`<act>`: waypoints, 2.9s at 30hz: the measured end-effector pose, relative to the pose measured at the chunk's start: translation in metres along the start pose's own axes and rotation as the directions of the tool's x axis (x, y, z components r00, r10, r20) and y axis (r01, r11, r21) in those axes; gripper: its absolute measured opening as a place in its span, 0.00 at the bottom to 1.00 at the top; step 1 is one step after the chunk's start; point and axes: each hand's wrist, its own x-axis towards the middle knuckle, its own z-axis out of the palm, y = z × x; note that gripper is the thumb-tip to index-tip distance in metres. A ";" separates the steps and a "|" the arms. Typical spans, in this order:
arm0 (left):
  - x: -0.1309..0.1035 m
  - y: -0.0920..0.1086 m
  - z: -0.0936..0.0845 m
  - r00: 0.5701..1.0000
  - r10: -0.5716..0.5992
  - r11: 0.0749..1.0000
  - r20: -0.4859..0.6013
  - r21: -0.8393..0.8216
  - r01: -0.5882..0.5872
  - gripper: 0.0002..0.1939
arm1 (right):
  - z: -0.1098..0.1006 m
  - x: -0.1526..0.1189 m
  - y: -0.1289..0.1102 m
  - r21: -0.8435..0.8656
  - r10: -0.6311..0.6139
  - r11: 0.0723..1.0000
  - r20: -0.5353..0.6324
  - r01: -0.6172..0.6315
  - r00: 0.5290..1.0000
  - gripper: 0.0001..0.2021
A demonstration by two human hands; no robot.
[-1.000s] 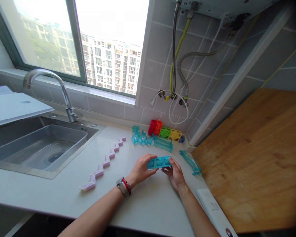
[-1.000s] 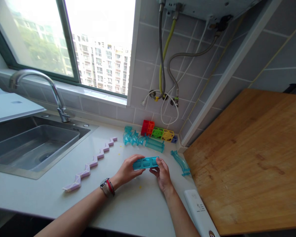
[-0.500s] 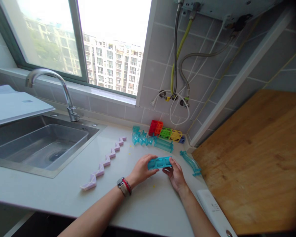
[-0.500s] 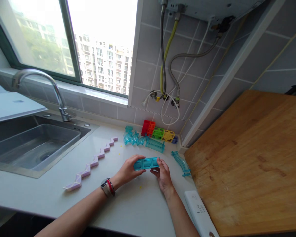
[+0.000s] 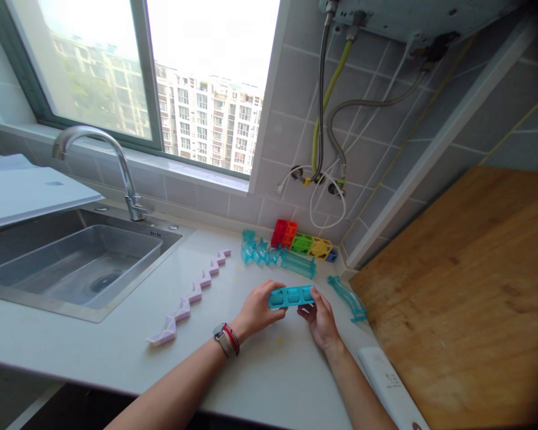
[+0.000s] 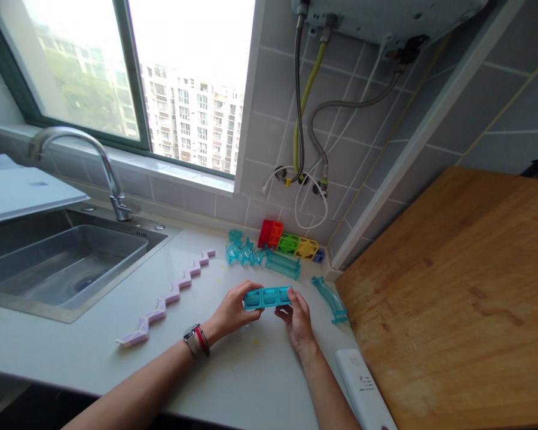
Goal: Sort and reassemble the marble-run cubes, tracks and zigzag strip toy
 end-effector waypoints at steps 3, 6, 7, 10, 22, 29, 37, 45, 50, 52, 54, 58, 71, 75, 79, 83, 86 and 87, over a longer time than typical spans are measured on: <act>0.000 -0.001 0.000 1.000 0.004 1.000 -0.003 0.020 -0.004 0.20 | -0.001 0.001 0.001 0.009 0.007 1.000 0.016 -0.007 1.000 0.18; 0.000 -0.001 -0.001 1.000 0.017 1.000 0.003 0.014 -0.017 0.21 | -0.003 0.003 0.002 0.032 0.012 0.999 0.025 -0.013 1.000 0.18; 0.000 -0.001 -0.001 1.000 0.021 1.000 0.006 0.006 -0.021 0.21 | -0.004 0.004 0.002 0.043 0.009 0.999 0.026 -0.010 1.000 0.19; 0.001 -0.001 -0.001 1.000 0.027 0.999 0.009 -0.032 -0.027 0.21 | -0.006 0.004 0.002 0.058 -0.014 0.998 0.035 0.012 0.999 0.20; -0.004 -0.032 0.018 0.984 -0.111 0.990 -0.139 -0.104 0.097 0.40 | 0.019 0.024 -0.074 -0.294 -0.509 0.816 0.042 0.498 0.860 0.27; -0.004 -0.026 0.016 0.993 -0.107 0.993 -0.058 -0.056 0.103 0.11 | 0.107 0.100 -0.152 -0.630 -0.560 0.368 0.436 0.684 0.704 0.27; -0.003 -0.034 0.023 0.989 -0.148 0.988 -0.020 -0.050 0.147 0.09 | 0.179 0.205 -0.159 -0.746 -0.254 -0.054 0.653 0.664 0.713 0.21; -0.005 -0.033 0.029 0.989 -0.150 0.988 0.012 -0.040 0.150 0.09 | 0.174 0.256 -0.131 -0.802 -0.190 -0.072 0.595 0.593 0.781 0.22; -0.005 -0.034 0.029 0.989 -0.148 0.987 -0.003 -0.060 0.148 0.09 | 0.164 0.270 -0.122 -0.815 -0.169 -0.075 0.578 0.574 0.799 0.23; -0.004 -0.033 0.028 0.989 -0.147 0.987 -0.005 -0.067 0.146 0.10 | 0.163 0.273 -0.120 -0.814 -0.160 -0.078 0.580 0.576 0.799 0.23; -0.004 -0.031 0.026 0.988 -0.154 0.986 -0.006 -0.069 0.153 0.10 | 0.164 0.275 -0.118 -0.810 -0.149 -0.081 0.586 0.581 0.796 0.22; -0.003 -0.028 0.022 0.984 -0.176 0.982 -0.004 -0.069 0.175 0.10 | 0.167 0.278 -0.115 -0.798 -0.113 -0.082 0.602 0.597 0.790 0.20; -0.004 -0.027 0.022 0.986 -0.167 0.984 0.000 -0.067 0.167 0.09 | 0.163 0.281 -0.105 -0.790 -0.099 -0.118 0.612 0.601 0.785 0.21; -0.005 -0.027 0.021 0.985 -0.170 0.982 0.005 -0.077 0.170 0.09 | 0.164 0.282 -0.103 -0.797 -0.112 -0.125 0.603 0.590 0.790 0.21; -0.005 -0.026 0.019 0.983 -0.181 0.980 0.015 -0.074 0.182 0.08 | 0.164 0.283 -0.101 -0.799 -0.114 -0.129 0.601 0.588 0.791 0.21; -0.004 -0.025 0.018 0.982 -0.185 0.980 0.027 -0.065 0.187 0.08 | 0.165 0.281 -0.102 -0.791 -0.099 -0.133 0.610 0.597 0.786 0.22; -0.004 -0.025 0.018 0.983 -0.182 0.981 0.026 -0.063 0.184 0.08 | 0.165 0.281 -0.103 -0.781 -0.081 -0.147 0.622 0.608 0.779 0.22; -0.004 -0.024 0.018 0.983 -0.181 0.981 0.026 -0.063 0.183 0.08 | 0.165 0.282 -0.103 -0.776 -0.075 -0.153 0.626 0.612 0.776 0.22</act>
